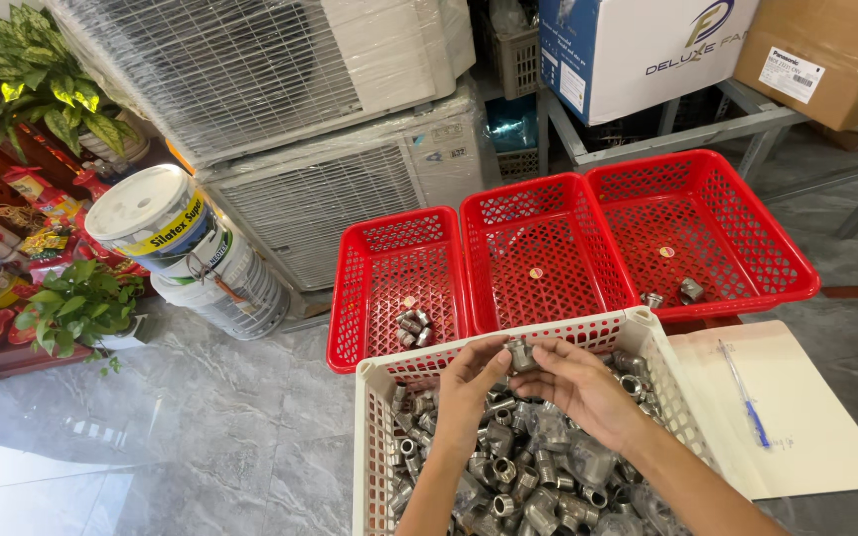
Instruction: The person sorts metal hardware components from a large white basket into three separate red baskets by hand, then records numbers in a notebook using a blue pen.
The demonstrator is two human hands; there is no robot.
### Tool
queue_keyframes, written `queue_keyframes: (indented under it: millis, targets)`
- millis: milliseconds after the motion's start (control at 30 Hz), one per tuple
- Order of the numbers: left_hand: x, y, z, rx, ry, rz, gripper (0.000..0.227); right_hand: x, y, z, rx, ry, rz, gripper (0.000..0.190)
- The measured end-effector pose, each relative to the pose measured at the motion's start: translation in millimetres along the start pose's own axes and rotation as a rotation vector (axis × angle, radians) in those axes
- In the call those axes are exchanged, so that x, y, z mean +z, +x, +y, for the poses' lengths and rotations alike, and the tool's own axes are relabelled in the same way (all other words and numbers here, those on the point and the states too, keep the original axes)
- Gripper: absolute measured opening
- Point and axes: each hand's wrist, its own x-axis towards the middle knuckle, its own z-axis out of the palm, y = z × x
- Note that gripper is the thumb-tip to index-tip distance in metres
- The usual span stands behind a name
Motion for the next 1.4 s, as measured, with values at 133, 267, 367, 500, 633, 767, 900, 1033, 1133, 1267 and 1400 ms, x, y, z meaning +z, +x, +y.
queue_keyframes:
  millis: [133,267,367,500,633,767,900,1033,1133,1267,1400]
  targets:
    - [0.7,1.1,-2.2,0.01,-0.058,-0.046,0.041,1.0,-0.9,-0.8,-0.038,-0.018,0.009,0.031]
    - [4.3,-0.3,-3.6,0.127,-0.034,-0.15,0.033,-9.3,8.3,6.3,-0.077,-0.028,0.011,0.044]
    - [8.4,-2.6,-1.2,0.327,0.103,-0.171,0.031,-12.3,9.3,6.5,-0.127,-0.042,-0.016,0.05]
    - [10.7,-4.7,-1.3,0.371,0.138,-0.133,0.031,-7.8,8.3,4.3,-0.149,-0.017,0.04,0.061]
    - [12.2,-3.3,-6.4,0.428,0.154,-0.097,0.026,-10.3,8.8,8.6,-0.275,-0.121,0.027,0.05]
    - [14.7,-2.6,-14.0,0.416,0.103,-0.087,0.029,-7.5,5.3,7.9,-0.381,-0.28,-0.017,0.034]
    - [15.3,-2.7,-15.8,0.413,0.119,-0.085,0.028,-5.5,3.0,7.4,-0.348,-0.447,0.053,0.029]
    - [16.7,-3.8,-13.4,0.426,0.149,-0.078,0.028,-9.3,6.1,9.3,-0.362,-0.537,0.076,0.032]
    - [16.4,-3.9,-13.7,0.436,0.192,-0.053,0.026,4.9,-5.5,-1.2,-0.341,-0.583,0.071,0.035]
    - [13.6,-0.3,-20.9,0.449,0.25,-0.029,0.022,-5.3,4.1,9.4,-0.321,-0.553,0.05,0.047]
    - [15.0,-4.1,-13.6,0.42,0.254,-0.135,0.028,4.9,-6.1,-12.5,-0.225,-0.567,0.212,0.048]
